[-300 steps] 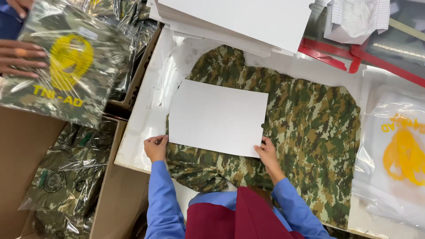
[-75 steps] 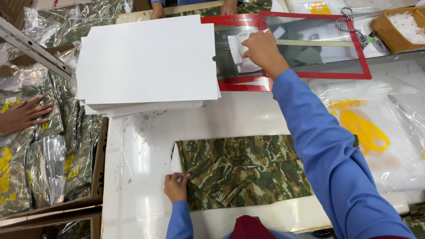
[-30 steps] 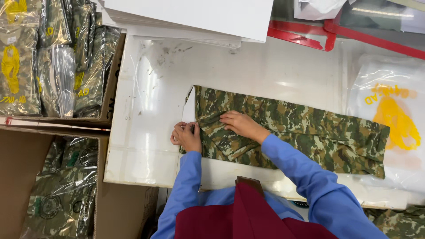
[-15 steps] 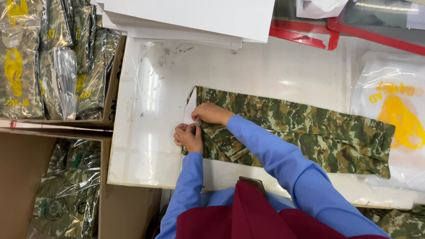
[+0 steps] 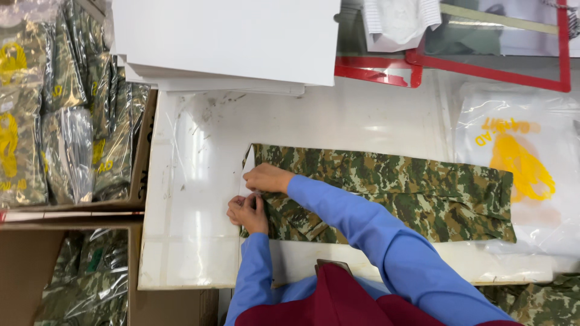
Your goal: The person folds camouflage-patterned t-shirts using a cardboard template and places them into plastic bags.
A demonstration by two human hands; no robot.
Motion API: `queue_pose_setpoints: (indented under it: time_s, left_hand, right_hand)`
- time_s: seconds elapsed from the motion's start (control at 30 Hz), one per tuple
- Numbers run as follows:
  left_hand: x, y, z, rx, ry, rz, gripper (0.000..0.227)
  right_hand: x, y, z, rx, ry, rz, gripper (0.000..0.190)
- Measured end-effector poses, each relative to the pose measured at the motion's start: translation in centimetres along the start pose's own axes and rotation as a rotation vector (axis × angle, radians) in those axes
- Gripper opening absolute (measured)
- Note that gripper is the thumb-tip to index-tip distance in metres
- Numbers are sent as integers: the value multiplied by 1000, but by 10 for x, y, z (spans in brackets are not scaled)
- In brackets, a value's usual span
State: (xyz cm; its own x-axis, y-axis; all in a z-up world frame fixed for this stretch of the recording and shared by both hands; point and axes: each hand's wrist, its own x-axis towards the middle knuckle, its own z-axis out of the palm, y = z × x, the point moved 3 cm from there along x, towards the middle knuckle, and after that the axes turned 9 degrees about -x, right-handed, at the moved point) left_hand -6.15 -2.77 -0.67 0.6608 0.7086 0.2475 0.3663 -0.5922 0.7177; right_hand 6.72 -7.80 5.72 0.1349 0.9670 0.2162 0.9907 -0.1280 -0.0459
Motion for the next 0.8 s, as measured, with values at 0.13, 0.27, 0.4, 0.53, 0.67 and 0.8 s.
queue_pose_setpoints:
  time_s: [0.13, 0.27, 0.4, 0.53, 0.67, 0.8]
  left_hand:
    - [0, -6, 7, 17, 31, -23, 12]
    - [0, -10, 8, 14, 52, -11, 12]
    - [0, -11, 10, 87, 70, -34, 16]
    - [3, -12, 16, 101, 66, -61, 18]
    - [39, -27, 4, 162, 147, -62, 12]
    - [88, -43, -14, 223, 223, -55, 17]
  right_hand:
    - [-4, 2, 0, -43, 34, -53, 26]
    - [-9, -9, -2, -206, 23, -62, 14]
    - [-24, -21, 6, -359, -5, -51, 14]
    - [-42, -28, -2, -340, 70, 2, 17]
    - [-103, -17, -16, 65, 118, 342, 75]
    - [-251, 18, -37, 38, 242, 998, 63]
